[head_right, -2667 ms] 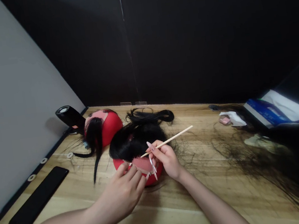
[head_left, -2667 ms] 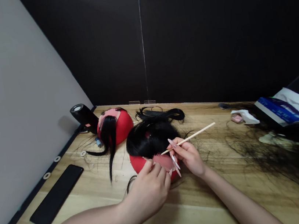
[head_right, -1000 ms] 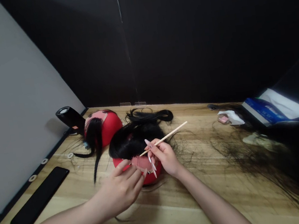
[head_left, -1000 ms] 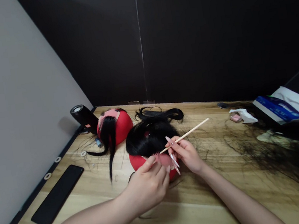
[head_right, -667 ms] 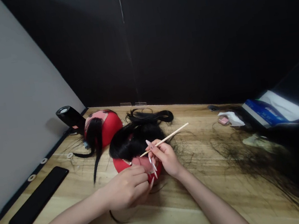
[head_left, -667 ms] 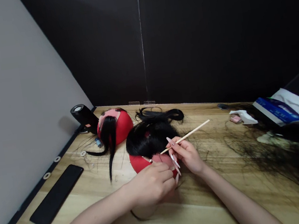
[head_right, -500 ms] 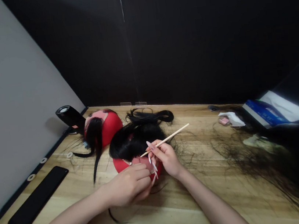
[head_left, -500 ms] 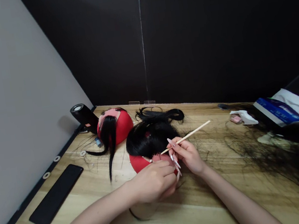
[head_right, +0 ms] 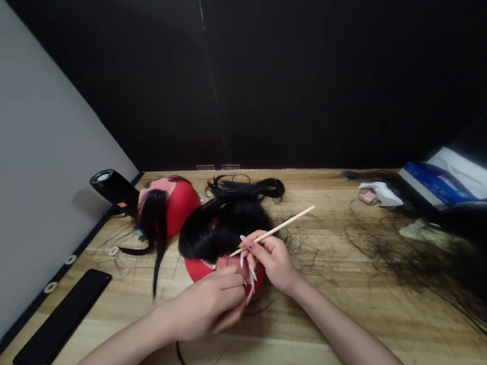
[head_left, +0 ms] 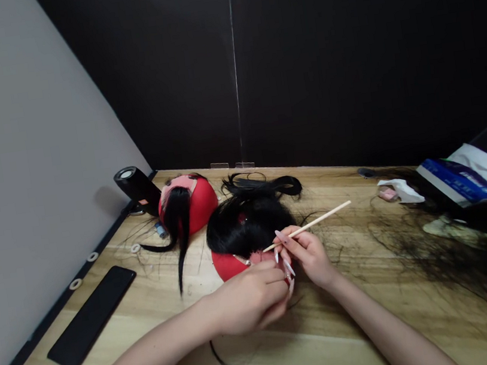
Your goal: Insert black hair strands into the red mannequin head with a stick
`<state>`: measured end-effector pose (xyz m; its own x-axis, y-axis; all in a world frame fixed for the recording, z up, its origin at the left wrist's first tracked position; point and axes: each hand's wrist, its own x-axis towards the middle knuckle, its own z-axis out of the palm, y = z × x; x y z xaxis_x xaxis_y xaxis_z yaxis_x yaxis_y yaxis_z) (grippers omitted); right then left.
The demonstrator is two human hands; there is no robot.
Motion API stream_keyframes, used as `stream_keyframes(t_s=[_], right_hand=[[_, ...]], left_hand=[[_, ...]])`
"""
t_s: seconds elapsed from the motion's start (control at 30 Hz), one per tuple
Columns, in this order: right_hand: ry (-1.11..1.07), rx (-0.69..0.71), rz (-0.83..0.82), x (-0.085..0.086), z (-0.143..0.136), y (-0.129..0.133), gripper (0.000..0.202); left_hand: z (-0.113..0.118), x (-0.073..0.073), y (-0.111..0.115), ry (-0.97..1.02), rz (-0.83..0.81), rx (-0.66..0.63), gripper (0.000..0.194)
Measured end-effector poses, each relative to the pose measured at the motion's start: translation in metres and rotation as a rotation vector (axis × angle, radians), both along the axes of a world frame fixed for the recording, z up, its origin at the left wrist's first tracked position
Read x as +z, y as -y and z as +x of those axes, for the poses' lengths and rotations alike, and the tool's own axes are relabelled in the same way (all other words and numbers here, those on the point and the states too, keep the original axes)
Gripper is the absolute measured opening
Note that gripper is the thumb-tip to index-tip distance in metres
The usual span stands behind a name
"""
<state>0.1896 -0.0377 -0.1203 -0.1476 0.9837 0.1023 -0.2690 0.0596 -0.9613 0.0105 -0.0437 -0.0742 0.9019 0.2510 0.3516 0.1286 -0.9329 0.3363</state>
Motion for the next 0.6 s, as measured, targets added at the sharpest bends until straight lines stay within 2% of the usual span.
stream_keyframes(t_s=[0.23,0.6], right_hand=[[-0.021,-0.020,0.027,-0.0019,-0.0015,0.0005,0.034],[-0.049,-0.032,0.047,-0.0032,-0.0020,0.0001,0.031]], left_hand=[[0.0007,-0.0050,0.0017,0.083,0.082,0.020,0.024],[0.0004,-0.0068,0.0024,0.026,0.121,0.043,0.027]])
